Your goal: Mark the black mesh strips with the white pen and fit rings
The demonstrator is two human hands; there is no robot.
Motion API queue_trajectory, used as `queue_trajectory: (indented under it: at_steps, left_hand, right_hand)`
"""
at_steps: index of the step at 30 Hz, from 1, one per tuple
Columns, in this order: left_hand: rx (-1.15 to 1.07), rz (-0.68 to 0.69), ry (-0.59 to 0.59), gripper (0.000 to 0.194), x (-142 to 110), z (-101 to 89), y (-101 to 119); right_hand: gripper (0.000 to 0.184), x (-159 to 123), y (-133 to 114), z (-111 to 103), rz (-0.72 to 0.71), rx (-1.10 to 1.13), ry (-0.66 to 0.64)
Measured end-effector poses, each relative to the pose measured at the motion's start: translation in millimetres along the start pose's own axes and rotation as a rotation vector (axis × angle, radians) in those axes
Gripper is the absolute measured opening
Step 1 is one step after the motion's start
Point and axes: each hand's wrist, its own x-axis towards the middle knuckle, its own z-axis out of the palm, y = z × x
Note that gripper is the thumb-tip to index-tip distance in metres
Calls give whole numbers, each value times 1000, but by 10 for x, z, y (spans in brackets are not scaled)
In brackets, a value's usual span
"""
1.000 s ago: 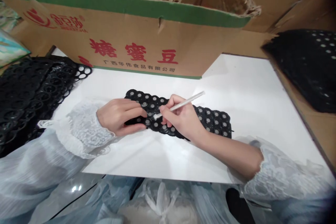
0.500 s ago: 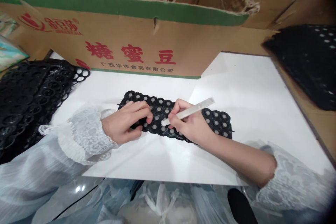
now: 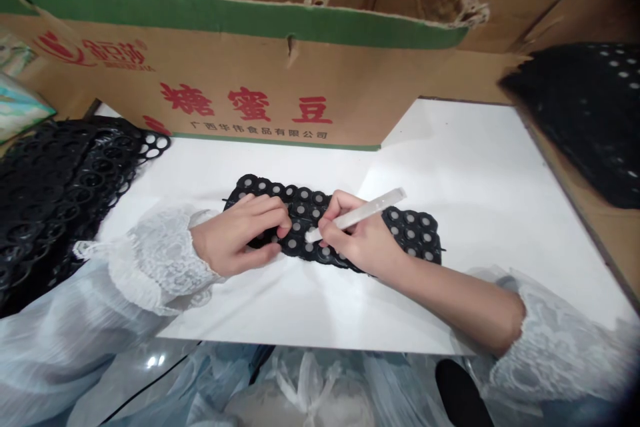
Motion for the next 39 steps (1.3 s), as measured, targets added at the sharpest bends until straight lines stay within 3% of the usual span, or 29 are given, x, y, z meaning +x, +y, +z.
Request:
queue_trajectory:
  at_steps: [13, 20, 25, 30, 32, 35, 39]
  left_hand:
    - [72, -125, 163, 12, 6, 46, 109]
    - [134, -147, 181, 17, -6, 76, 81]
    - [-30, -182, 191, 21, -67, 36, -30]
    - [-153, -196, 291, 11, -60, -95, -15]
    - [-95, -188, 304, 9, -16, -176, 2]
    - [73, -207, 274, 25, 101, -261, 11]
    - [264, -247, 289, 28, 291, -132, 24]
  right_hand:
    - [16, -6, -1, 7, 22, 25, -7]
    - [15, -16, 0, 3, 37, 45, -15]
    - [13, -20, 28, 2, 40, 44, -37]
    - [13, -17, 47, -5, -6, 43, 15]
    - [13, -14, 37, -14, -60, 29, 75]
    - [13, -3, 16, -27, -118, -22, 147]
    - [14, 23, 30, -33, -137, -95, 166]
